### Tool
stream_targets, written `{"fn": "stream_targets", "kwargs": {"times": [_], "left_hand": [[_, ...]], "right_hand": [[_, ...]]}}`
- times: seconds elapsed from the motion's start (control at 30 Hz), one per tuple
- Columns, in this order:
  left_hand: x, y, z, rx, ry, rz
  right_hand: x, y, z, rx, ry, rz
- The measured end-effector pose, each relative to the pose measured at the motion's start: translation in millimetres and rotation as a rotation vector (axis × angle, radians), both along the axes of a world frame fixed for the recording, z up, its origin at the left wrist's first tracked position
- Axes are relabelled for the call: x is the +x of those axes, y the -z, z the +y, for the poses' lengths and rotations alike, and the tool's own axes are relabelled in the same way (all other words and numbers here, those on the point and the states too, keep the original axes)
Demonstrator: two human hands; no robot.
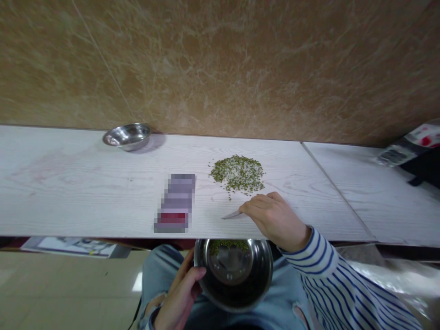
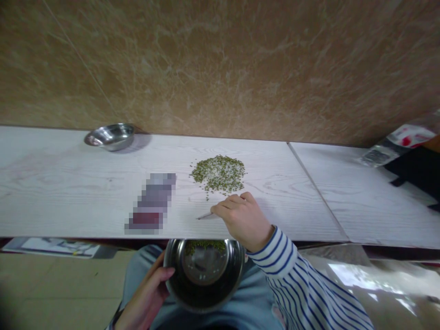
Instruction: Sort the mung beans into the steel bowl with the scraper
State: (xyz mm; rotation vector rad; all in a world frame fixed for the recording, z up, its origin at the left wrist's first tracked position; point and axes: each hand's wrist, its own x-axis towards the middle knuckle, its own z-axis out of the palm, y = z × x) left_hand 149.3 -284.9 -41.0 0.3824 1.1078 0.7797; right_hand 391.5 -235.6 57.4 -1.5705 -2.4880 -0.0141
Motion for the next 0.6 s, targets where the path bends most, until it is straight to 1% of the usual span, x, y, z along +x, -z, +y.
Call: {"fn": "stream_targets", "kwargs": {"times": [0.1,0.17,0.27,0.37,0.5,0.6], "left_hand": [[5,-0.6,0,0.002,0.018,-0.001],[9,-1.5,0,0.004,0.033,-0.003],[15,-3.9,1,0.003,0.050,-0.010],[23,-6.8,1,0.003,0.053,-0.025],[31,-8.3,0,0.010,0.064,-0.061],[32,-6.8,-2,-0.009,0.054,-0.074]], "right_hand": [[8,-3.7,-7,-0.006,-0.024,0.001],[13,-4.7,-11,0.015,-0.003,0.005],[20,-4.0,-17,0.087,0.090,-0.002],[24,-2.0,-23,0.142,0.187,-0.054],[24,1.6,-28,0.130,0.271,-0.144],[19,4.5,-30,0.123,0.295,-0.153]]}}
